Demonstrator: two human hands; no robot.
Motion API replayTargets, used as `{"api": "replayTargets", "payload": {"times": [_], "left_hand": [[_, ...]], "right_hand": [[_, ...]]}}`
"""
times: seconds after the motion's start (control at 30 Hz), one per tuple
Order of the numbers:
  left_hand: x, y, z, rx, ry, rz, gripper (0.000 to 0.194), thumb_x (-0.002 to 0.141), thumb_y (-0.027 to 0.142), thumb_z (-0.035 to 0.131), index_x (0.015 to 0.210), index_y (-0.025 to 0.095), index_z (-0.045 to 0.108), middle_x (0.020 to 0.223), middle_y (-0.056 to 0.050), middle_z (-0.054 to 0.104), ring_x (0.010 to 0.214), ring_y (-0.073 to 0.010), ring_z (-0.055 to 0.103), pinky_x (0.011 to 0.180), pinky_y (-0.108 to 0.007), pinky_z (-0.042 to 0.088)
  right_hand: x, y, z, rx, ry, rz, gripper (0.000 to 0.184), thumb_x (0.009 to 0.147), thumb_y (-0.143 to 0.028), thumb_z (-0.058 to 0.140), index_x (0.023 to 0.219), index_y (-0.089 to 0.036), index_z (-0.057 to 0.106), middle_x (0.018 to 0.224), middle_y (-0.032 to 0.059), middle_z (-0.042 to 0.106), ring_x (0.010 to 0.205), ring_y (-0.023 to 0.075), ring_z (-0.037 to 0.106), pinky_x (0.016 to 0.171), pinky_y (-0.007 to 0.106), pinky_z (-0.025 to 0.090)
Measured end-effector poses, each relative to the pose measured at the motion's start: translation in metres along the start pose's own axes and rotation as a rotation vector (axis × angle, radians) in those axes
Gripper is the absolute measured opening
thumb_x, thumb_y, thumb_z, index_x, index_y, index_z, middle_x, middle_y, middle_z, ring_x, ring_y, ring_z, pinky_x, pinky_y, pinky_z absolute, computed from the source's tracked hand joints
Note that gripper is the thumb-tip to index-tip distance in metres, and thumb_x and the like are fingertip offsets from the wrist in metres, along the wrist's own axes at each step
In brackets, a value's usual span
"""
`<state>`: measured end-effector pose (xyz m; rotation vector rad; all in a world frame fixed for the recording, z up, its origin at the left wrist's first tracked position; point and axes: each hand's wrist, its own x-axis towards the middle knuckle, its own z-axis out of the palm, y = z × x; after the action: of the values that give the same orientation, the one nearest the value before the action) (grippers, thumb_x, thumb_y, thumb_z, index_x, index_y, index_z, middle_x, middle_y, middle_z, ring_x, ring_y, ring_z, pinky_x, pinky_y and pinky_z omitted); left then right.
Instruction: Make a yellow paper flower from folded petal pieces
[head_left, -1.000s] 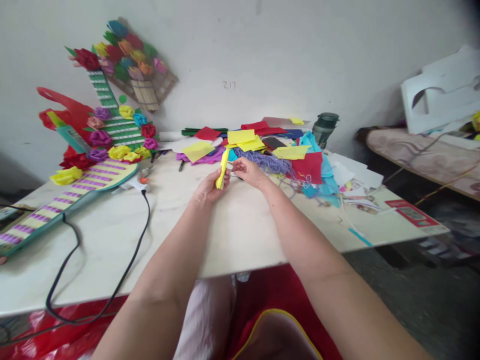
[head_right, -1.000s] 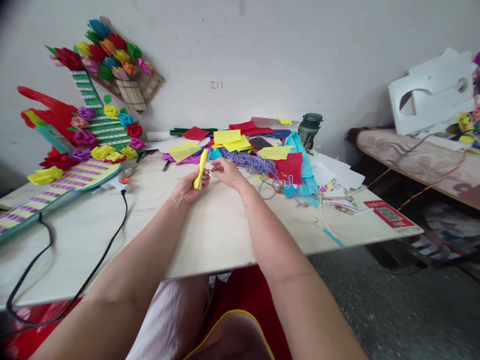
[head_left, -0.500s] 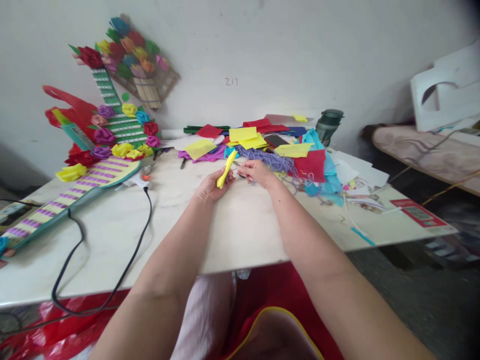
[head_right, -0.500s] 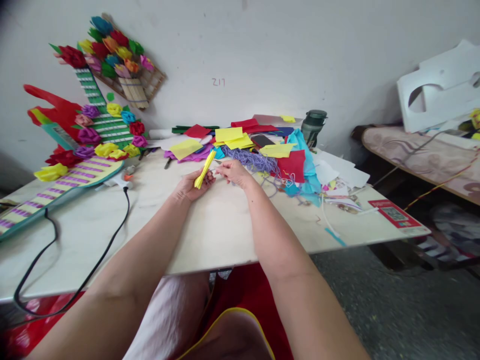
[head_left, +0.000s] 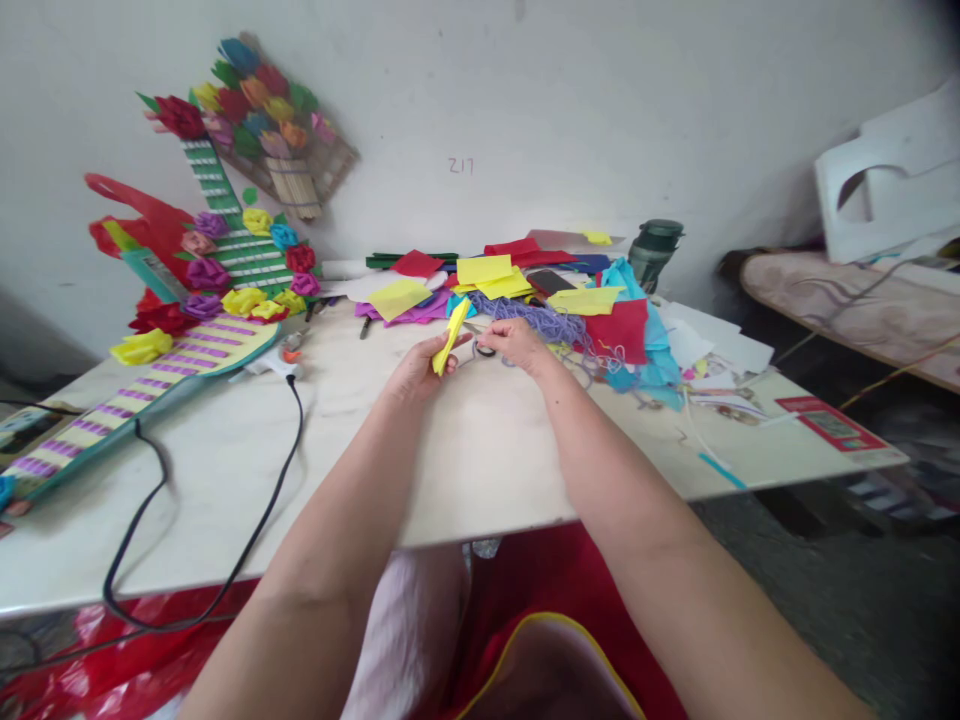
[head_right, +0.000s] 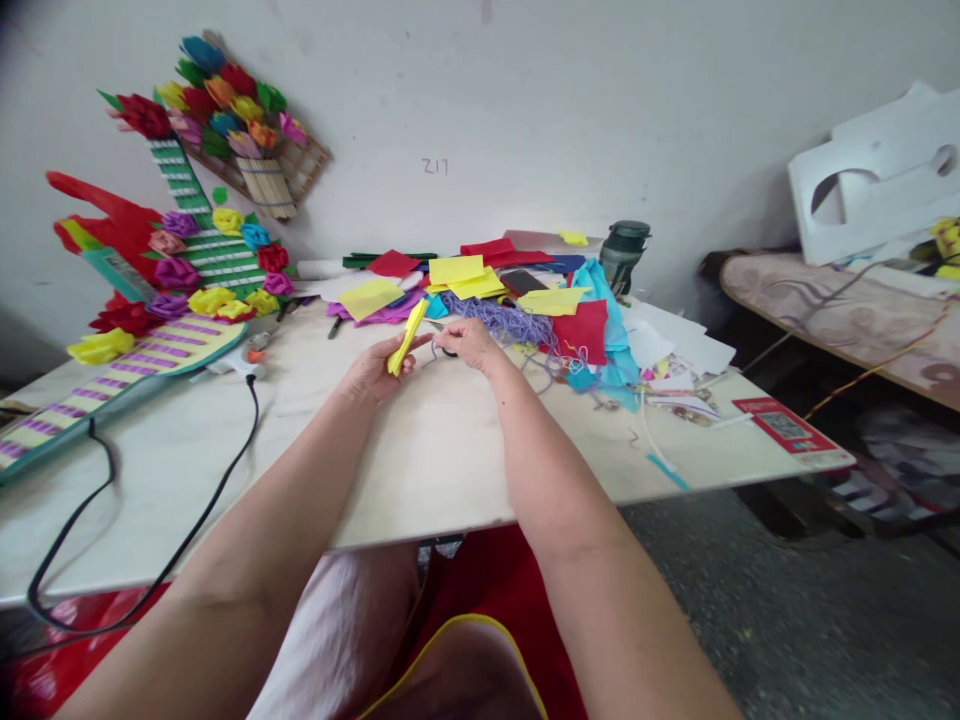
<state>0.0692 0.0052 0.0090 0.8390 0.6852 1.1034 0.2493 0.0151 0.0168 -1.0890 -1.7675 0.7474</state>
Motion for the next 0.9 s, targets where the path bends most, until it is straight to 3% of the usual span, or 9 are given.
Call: {"api": "replayTargets", "payload": {"times": [0.2,0.37,0.53,0.9], "left_hand": [[0.002,-0.007,0.003,-0.048,-0.044,-0.143,0.018,0.084,0.016,0.049,0.089,0.005,0.062,0.077,-0.013,0.067,0.057,-0.0124,0.064,0.048,-0.017,0.051],[0.004,-0.007,0.002,-0.061,-0.046,-0.136,0.017,0.084,0.014,0.047,0.084,0.006,0.062,0.065,-0.008,0.063,0.054,-0.0104,0.060,0.049,-0.017,0.051],[0.005,-0.008,-0.001,-0.066,-0.079,-0.090,0.016,0.082,0.013,0.048,0.079,0.006,0.062,0.065,-0.008,0.062,0.056,-0.0109,0.059,0.052,-0.018,0.051],[0.005,-0.009,-0.001,-0.006,-0.067,-0.106,0.016,0.083,0.016,0.050,0.081,0.006,0.062,0.065,-0.009,0.062,0.056,-0.0122,0.060,0.053,-0.020,0.052]], "right_hand": [[0.002,0.005,0.003,0.014,-0.009,-0.054,0.025,0.066,-0.037,0.059,0.056,-0.014,0.061,0.054,-0.0023,0.049,0.055,0.0093,0.041,0.055,0.023,0.032],[0.004,0.008,0.006,0.029,-0.016,-0.064,0.025,0.064,-0.038,0.061,0.057,-0.014,0.060,0.054,-0.0027,0.048,0.055,0.0089,0.040,0.054,0.023,0.032],[0.002,0.006,0.003,0.028,-0.051,-0.043,0.025,0.066,-0.038,0.061,0.061,-0.013,0.063,0.053,-0.0038,0.046,0.053,0.0079,0.037,0.053,0.023,0.029],[0.001,-0.003,0.009,0.045,-0.038,0.010,0.028,0.059,-0.039,0.070,0.056,-0.013,0.060,0.055,-0.0018,0.056,0.055,0.0088,0.046,0.056,0.023,0.036]]}}
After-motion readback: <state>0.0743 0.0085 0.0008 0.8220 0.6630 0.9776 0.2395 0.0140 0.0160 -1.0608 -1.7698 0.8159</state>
